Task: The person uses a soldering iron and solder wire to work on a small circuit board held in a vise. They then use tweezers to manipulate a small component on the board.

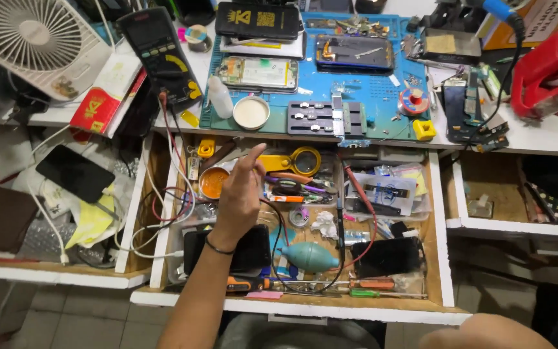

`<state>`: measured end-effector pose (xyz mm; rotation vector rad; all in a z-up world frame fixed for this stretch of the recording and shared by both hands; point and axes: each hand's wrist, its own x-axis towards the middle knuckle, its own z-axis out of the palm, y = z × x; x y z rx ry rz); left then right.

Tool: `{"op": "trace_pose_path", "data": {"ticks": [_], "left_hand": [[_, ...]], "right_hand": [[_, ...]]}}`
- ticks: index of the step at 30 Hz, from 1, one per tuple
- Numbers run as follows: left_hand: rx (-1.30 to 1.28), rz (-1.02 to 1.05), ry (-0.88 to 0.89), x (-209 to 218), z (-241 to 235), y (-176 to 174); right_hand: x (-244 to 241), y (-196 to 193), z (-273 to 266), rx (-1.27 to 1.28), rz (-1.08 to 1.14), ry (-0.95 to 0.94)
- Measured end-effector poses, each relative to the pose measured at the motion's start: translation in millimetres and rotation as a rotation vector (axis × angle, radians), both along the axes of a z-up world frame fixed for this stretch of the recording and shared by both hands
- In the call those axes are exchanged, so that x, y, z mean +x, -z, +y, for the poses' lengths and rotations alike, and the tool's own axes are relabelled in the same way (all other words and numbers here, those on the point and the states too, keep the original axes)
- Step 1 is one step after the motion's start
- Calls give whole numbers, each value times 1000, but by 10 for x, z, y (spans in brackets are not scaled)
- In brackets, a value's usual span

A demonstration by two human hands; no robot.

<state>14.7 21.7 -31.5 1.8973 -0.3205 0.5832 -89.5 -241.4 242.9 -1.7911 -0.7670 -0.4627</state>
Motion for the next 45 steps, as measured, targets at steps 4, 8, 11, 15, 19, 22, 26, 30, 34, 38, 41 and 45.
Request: {"op": "trace_pose_path", "data": {"ticks": [4,8,11,15,19,22,26,30,34,38,41,45], "left_hand": [[-6,-57,-1,45,97,-59],[-121,-48,73,24,168,2],[-101,103,189,84,143,50],[-86,203,123,56,64,95],[-126,265,89,0,34,-57],[-184,139,82,48,9,-8],[-152,78,21,69,63,-177],[-210,31,127,51,252,312],[-132,91,214,107,212,118],[-131,106,173,105,284,362],[-238,90,108,52,171,105],[-56,226,109,203,-59,-428]], "right_hand": [[614,622,-69,249,-49,105],[1206,1770,-328,476,-60,289],[1453,2494,-428,597,-85,407],[1619,2992,-375,390,-219,451],[1447,2863,-330,363,-11,499],[1535,3197,-497,325,-65,514],[1436,2983,-323,368,14,560],[1442,3163,-392,352,-11,453],[1517,3209,-303,339,-19,463],[1519,3117,-235,363,71,396],[1492,3028,-266,255,29,339],[1533,2788,-265,405,169,339]]}}
